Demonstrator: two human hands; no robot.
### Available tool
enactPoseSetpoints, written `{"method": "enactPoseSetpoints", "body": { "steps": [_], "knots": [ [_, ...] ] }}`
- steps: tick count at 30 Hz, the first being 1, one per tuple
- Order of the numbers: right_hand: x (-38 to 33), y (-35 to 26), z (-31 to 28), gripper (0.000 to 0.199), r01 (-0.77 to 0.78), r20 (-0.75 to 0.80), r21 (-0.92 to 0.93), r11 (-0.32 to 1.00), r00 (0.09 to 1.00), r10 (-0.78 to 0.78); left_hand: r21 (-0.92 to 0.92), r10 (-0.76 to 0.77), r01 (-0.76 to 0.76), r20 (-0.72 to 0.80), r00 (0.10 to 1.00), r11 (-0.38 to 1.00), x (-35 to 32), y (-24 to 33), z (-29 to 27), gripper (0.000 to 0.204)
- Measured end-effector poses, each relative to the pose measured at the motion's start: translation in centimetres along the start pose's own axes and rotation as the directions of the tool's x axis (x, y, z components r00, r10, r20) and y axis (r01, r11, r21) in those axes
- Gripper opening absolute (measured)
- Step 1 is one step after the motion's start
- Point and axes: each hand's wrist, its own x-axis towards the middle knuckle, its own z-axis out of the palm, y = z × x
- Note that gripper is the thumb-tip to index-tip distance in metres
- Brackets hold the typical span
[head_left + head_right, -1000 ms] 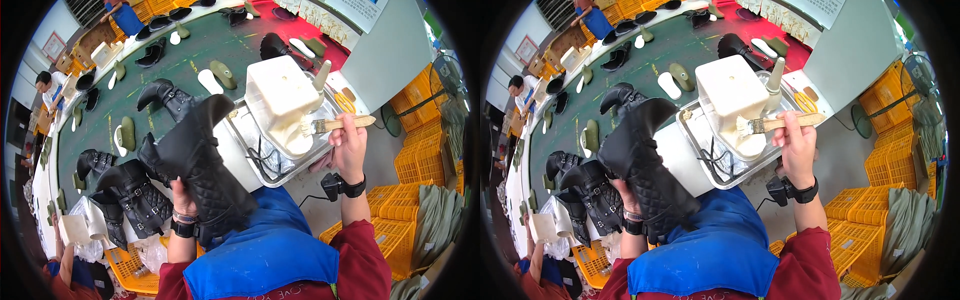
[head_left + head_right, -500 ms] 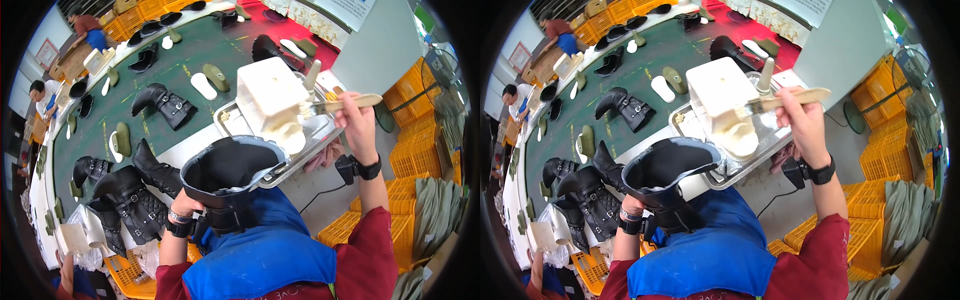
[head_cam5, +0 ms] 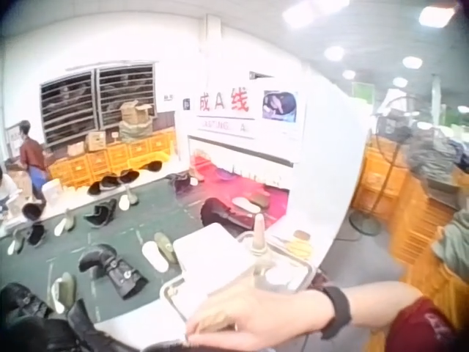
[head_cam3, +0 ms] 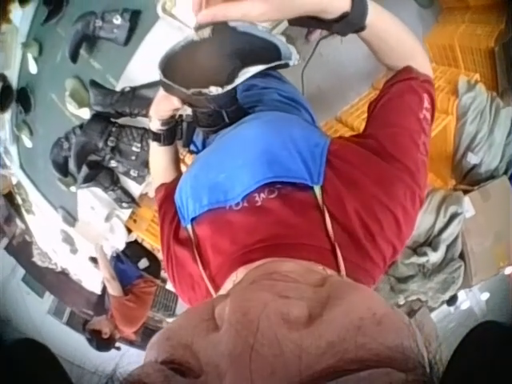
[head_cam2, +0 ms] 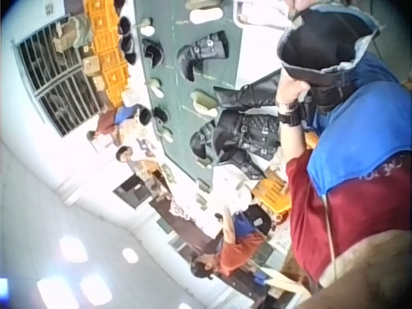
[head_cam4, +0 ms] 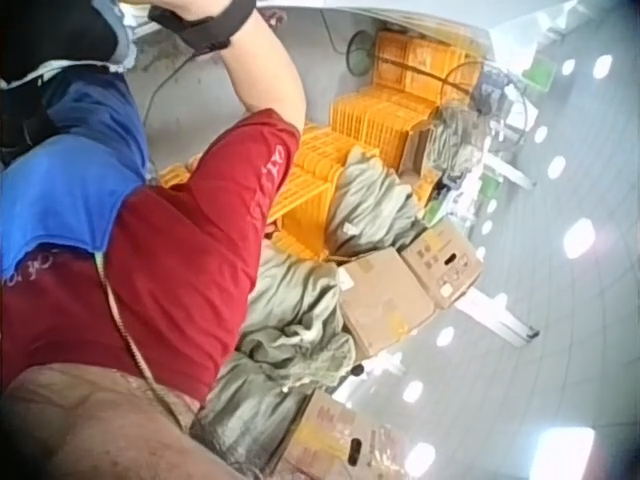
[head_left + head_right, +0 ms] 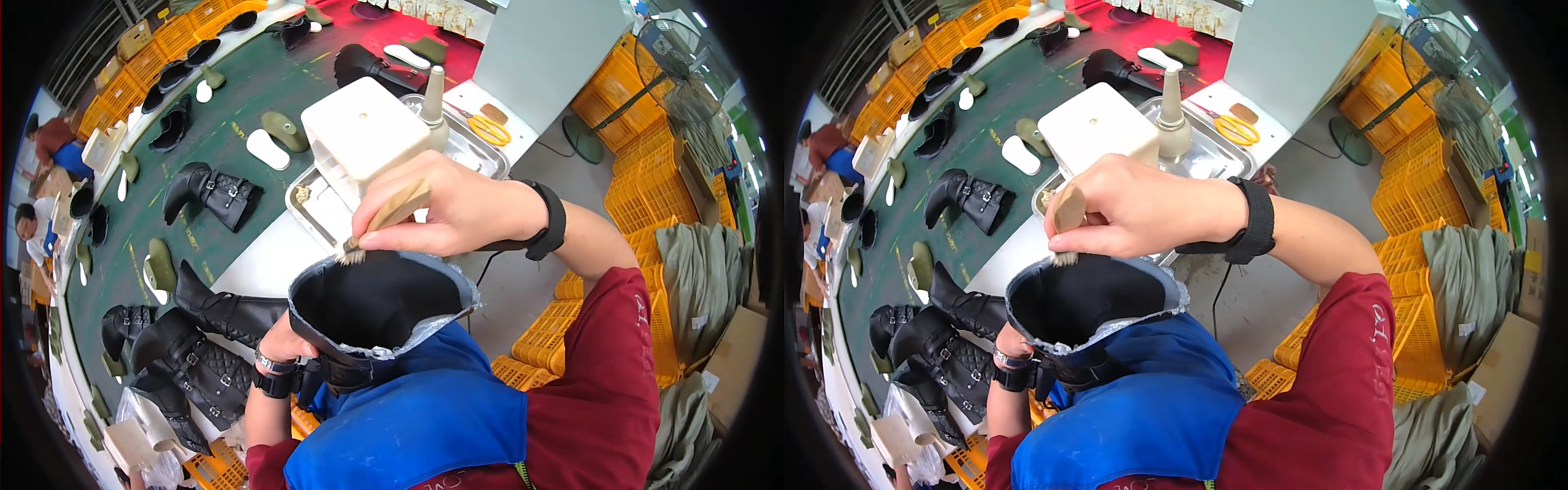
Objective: The recorder uses a brush to apply white adhesive/glue to the upper edges and inside seams of several black boots at a factory workstation.
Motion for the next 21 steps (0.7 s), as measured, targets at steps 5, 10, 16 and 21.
{"method": "enactPoseSetpoints", "body": {
  "steps": [5, 10, 16, 21],
  "knots": [
    [-1.1, -0.4, -1.2, 0.010, -0.076, 0.078, -0.186, 0.980, 0.993, 0.092, -0.131, 0.093, -0.115, -0.162, 0.982, 0.985, -0.2, 1.1, 2.4, 0.066],
    [-0.8, -0.9, -1.7, 0.013, -0.123, 0.176, -0.309, 0.943, 0.967, 0.184, -0.144, 0.145, -0.170, -0.170, 0.975, 0.975, -0.6, 0.7, 2.1, 0.055],
    [1.0, -0.2, 0.5, 0.010, 0.011, 0.035, -0.150, 0.989, 0.999, -0.006, -0.073, 0.025, -0.029, -0.046, 0.999, 0.997, -0.8, 0.6, 1.2, 0.090],
    [0.9, 0.0, 0.9, 0.011, -0.063, -0.046, 0.037, 0.997, 0.997, 0.065, -0.012, 0.018, -0.019, -0.004, 1.000, 1.000, -1.3, -0.8, -0.8, 0.101]
  ]
}}
